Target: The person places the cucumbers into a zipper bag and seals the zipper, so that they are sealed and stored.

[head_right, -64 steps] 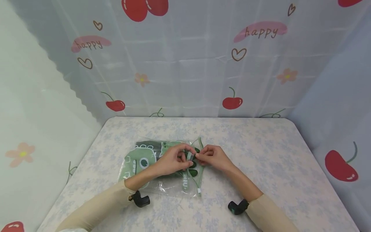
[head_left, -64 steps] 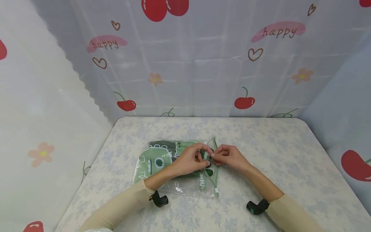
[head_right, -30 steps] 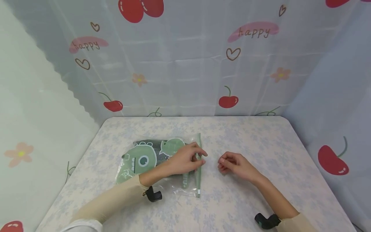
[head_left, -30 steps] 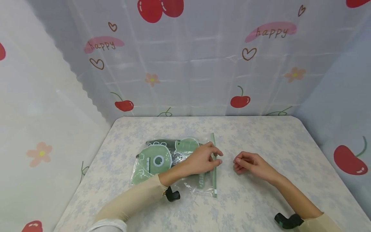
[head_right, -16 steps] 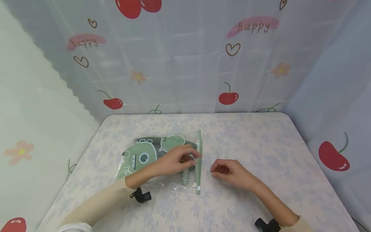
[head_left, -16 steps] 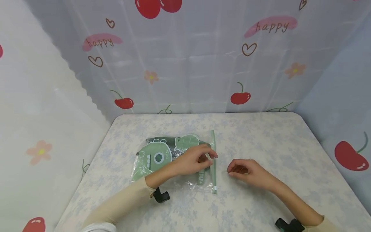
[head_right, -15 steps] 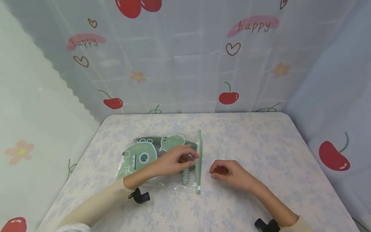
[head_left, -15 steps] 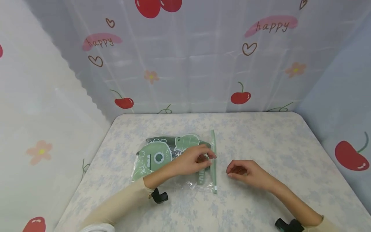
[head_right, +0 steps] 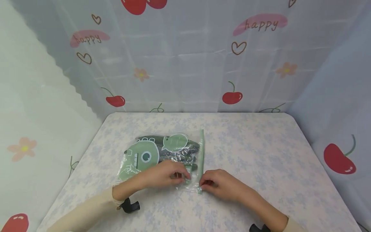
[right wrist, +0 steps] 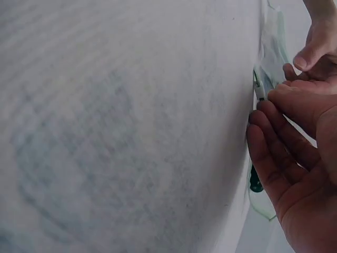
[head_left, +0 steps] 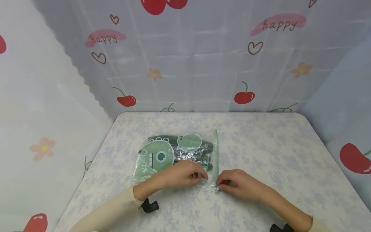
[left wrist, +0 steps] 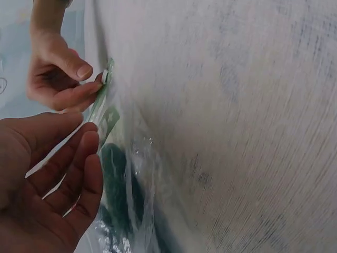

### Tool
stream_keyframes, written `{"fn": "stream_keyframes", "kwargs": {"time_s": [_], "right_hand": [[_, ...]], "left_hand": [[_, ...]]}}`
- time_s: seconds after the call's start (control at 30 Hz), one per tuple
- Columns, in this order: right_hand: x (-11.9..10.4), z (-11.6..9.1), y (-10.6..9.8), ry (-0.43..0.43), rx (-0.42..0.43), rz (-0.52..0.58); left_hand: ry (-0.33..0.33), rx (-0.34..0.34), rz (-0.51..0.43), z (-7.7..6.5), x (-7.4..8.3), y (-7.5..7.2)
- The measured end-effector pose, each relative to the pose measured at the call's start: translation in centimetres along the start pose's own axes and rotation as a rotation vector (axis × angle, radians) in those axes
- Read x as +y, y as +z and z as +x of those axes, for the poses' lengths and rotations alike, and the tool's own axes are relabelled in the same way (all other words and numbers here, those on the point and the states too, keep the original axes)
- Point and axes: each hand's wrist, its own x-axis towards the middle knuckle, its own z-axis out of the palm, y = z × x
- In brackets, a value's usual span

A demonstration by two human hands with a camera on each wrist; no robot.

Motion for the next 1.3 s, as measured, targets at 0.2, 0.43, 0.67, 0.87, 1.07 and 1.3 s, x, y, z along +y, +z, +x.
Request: {"fn": "stream_keyframes", "kwargs": {"time_s": [0.2, 0.43, 0.67, 0.87, 1.07, 1.3], "right_hand": [[-0.4, 0.4, 0.2, 0.037, -0.021, -0.055], [-0.4, 0.9, 0.4, 0.066, -0.021, -0.096], [-0.4, 1.1, 0.3, 0.082, -0.038, -0.063], [-0.3, 1.1, 0.2, 0.028, -0.056, -0.081], [-0.2, 0.6, 0.5, -0.044, -0.012, -0.135], [-0.5, 0.7, 0.2, -0.031, 0.045, -0.170]], "left_hand": [[0.025, -0.119, 0.040, 0.2, -0.1, 1.1], [0.024, -0.145, 0.103, 0.3, 0.2, 1.8], [0.058, -0.116, 0.294, 0.9, 0.9, 2.1], [0.096, -0.087, 0.320, 1.0, 0.7, 2.6], [0.092, -0.085, 0.203, 0.7, 0.0, 2.0], [0.103, -0.056, 0.131, 0.5, 0.0, 1.0]]}}
